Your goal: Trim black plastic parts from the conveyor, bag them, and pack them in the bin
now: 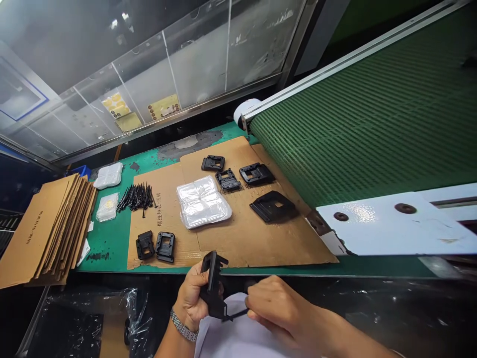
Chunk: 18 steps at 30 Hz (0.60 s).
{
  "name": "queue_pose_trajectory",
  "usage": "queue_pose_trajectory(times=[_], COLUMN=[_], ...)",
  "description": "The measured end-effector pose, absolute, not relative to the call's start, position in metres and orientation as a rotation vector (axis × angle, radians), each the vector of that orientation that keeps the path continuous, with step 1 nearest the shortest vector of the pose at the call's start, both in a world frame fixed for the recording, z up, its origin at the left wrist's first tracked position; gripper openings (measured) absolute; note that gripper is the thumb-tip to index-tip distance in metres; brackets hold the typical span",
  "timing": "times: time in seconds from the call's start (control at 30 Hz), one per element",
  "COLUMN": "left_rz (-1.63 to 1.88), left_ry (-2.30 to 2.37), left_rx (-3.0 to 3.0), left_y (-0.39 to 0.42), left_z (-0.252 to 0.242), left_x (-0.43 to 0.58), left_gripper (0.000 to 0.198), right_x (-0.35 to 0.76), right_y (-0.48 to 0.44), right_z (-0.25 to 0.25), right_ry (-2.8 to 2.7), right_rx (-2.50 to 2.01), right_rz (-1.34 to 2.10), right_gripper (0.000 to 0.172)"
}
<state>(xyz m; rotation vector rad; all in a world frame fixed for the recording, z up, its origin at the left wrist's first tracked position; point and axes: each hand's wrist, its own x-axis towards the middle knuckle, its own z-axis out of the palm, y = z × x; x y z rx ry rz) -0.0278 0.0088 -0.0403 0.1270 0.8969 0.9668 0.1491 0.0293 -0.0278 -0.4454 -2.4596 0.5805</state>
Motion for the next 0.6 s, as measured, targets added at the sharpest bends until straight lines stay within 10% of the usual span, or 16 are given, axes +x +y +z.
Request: queue_pose_trajectory(times=[0.6], left_rz=[1.062], left_ry=[0.976], left_rx=[0.666], left_y=[-0.008], left_z=[-0.033], left_x=[-0.034], left_gripper=[0.043], right_x=[0.136], right_y=[0.038], right_z=[-0.034], right_ry=[-2.028], right_rx=[-0.889], right_rz=[1.101], right_gripper=[0.041])
